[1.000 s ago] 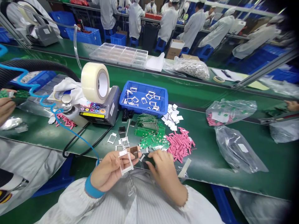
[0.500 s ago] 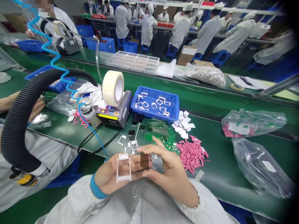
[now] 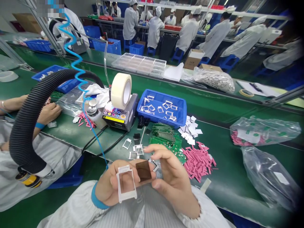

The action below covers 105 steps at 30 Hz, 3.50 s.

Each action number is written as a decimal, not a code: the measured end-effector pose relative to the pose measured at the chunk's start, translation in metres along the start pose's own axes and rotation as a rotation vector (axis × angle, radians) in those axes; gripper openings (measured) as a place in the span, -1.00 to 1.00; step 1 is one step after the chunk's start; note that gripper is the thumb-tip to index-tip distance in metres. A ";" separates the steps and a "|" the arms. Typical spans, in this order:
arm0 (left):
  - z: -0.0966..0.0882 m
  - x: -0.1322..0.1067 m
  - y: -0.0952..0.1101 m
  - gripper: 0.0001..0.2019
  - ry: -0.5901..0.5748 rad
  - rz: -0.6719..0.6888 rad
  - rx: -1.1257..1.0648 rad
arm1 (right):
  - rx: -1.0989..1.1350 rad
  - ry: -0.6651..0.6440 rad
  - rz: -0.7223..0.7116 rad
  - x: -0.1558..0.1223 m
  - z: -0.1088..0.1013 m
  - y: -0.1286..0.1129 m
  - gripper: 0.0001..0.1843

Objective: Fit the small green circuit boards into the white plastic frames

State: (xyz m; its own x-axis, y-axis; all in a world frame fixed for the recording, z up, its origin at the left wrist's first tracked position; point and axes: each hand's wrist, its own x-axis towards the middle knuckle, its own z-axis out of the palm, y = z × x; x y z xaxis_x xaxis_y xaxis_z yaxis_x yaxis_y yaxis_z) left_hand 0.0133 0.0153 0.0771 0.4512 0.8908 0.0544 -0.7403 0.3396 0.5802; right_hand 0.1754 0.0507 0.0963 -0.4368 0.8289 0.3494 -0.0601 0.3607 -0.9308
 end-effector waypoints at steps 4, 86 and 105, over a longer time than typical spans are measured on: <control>-0.004 -0.002 0.003 -0.63 0.015 0.049 0.302 | -0.498 0.081 -0.157 0.006 -0.005 -0.017 -0.94; -0.006 0.012 -0.006 -0.54 0.181 -0.063 0.219 | -0.906 -0.022 -0.385 0.008 -0.007 -0.022 -0.77; -0.009 0.017 -0.012 -0.51 0.201 -0.016 0.278 | -1.005 -0.138 -0.392 0.013 -0.009 -0.026 -0.82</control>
State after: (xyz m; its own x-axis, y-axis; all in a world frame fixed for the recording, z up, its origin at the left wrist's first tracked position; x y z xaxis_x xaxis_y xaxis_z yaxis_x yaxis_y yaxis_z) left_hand 0.0257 0.0292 0.0642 0.3336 0.9372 -0.1017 -0.5572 0.2830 0.7807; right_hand 0.1790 0.0557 0.1264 -0.6478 0.5476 0.5296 0.5173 0.8265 -0.2219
